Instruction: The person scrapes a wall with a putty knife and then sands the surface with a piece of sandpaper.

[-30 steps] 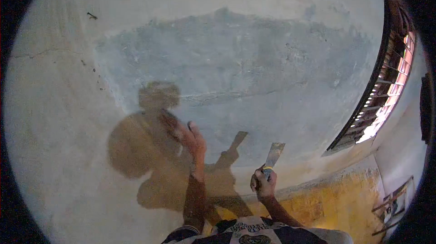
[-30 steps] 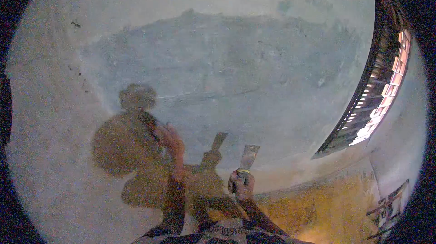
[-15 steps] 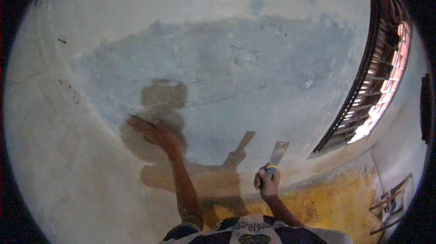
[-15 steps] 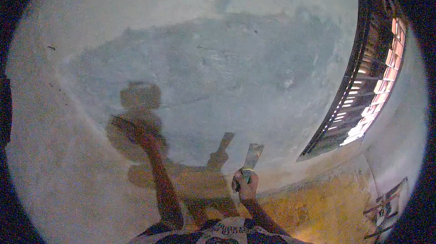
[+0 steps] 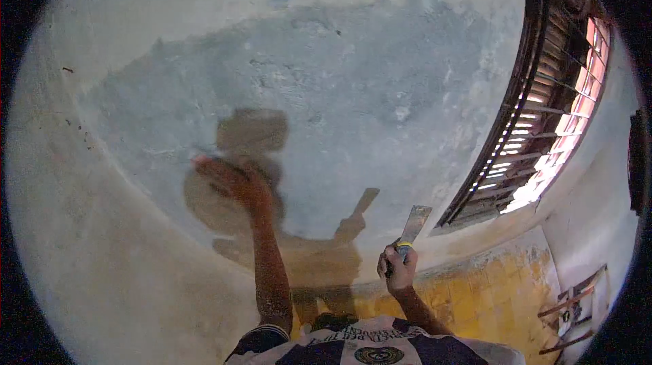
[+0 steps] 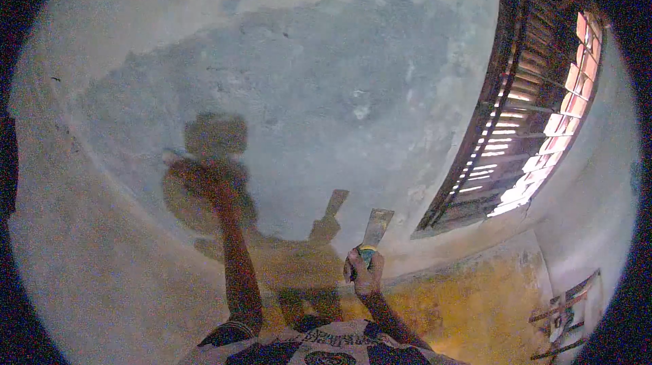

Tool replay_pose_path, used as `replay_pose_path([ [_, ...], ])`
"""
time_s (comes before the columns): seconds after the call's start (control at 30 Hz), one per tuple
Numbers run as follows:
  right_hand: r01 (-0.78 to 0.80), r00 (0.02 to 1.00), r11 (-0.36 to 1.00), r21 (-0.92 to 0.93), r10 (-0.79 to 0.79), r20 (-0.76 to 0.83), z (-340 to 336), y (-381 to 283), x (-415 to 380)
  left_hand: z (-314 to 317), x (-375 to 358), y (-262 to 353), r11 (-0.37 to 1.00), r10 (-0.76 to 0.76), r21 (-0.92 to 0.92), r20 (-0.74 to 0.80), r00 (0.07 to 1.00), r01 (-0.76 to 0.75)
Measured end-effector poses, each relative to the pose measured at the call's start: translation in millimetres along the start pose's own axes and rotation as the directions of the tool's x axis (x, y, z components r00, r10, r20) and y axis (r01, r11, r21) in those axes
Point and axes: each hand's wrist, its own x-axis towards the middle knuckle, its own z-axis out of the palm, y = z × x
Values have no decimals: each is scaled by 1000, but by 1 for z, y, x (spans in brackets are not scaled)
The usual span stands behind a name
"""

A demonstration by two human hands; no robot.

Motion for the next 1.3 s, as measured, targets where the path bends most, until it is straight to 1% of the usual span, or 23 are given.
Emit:
replay_pose_path([
  [0.07, -9, 999, 1000, 8, 9, -46, -9, -6, -3, 12, -25, 25, 984, 175, 37, 36, 984, -176],
  [0.13, 11, 999, 1000, 29, -10, -53, -15, -15, -4, 7, -40, 53, 962, 248, 65, 184, 951, -264],
  [0.2, 19, 998, 999, 38, -17, -55, -22, -23, -8, -14, -45, 83, 962, 199, 90, 422, 884, -259],
  [0.27, 30, 998, 999, 40, -28, -51, -26, -28, -7, -7, -28, 69, 993, 112, -4, 287, 951, -115],
  [0.33, 27, 996, 999, 18, -25, -84, -32, -26, -9, 22, 2, 18, 995, 69, -77, 171, 983, -56],
  [0.37, 23, 995, 1000, 6, -22, -99, -35, -25, -11, 33, 14, -1, 993, 52, -111, 147, 988, -36],
  [0.43, 35, 996, 996, 88, -28, -80, -33, -31, -13, 43, 16, 7, 994, 22, -106, 120, 992, -9],
  [0.47, 41, 997, 991, 129, -32, -71, -32, -32, -13, 46, 7, 20, 997, 36, -78, 120, 992, -27],
  [0.5, 47, 997, 989, 143, -38, -66, -32, -32, -14, 40, -9, 42, 995, 97, -29, 142, 985, -94],
  [0.57, 56, 997, 984, 167, -47, -56, -30, -30, -14, 16, -34, 84, 968, 237, 25, 251, 938, -251],
  [0.67, 46, 999, 993, 112, -44, -22, -22, -29, -15, -13, -42, 100, 908, 416, -151, 431, 801, -390],
  [0.77, 39, 999, 988, 148, -36, -20, -17, -28, -18, -23, 2, 89, 987, 158, -28, 243, 957, -156],
  [0.8, 48, 999, 989, 138, -46, -18, -17, -28, -19, 10, 17, 43, 978, 203, -86, 157, 967, -191],
  [0.83, 56, 998, 990, 131, -54, -16, -17, -29, -20, 25, 24, 24, 972, 213, -116, 90, 973, -202],
  [0.87, 61, 998, 990, 125, -60, -14, -15, -28, -23, 41, 31, 6, 965, 222, -144, 22, 975, -217],
  [0.9, 55, 998, 989, 139, -52, -21, -11, -28, -25, 38, 30, 14, 968, 201, -148, -24, 979, -203],
  [0.97, 47, 998, 984, 169, -42, -36, -3, -27, -28, 34, 14, 31, 979, 158, -135, 37, 987, -152],
  [1.03, 39, 999, 987, 155, -36, -25, 2, -18, -32, 25, -18, 49, 992, 105, -91, 244, 964, -85],
  [1.1, 24, 1000, 993, 114, -24, 4, 8, -10, -34, 3, -35, 68, 991, 131, -73, 383, 914, -112],
  [1.17, -2, 999, 999, 49, 0, 40, 13, -3, -38, -42, -31, 95, 969, 247, -97, 467, 849, -229],
  [1.2, -12, 999, 998, 68, 10, 30, 18, -5, -42, -37, -24, 88, 979, 201, -110, 394, 897, -171],
  [1.27, -29, 1000, 993, 113, 28, 9, 31, -11, -51, -7, 6, 46, 986, 100, -153, 245, 964, -64],
  [1.3, -36, 999, 993, 110, 37, 0, 31, -11, -56, 31, 23, -15, 946, 271, -226, 146, 952, -234],
])
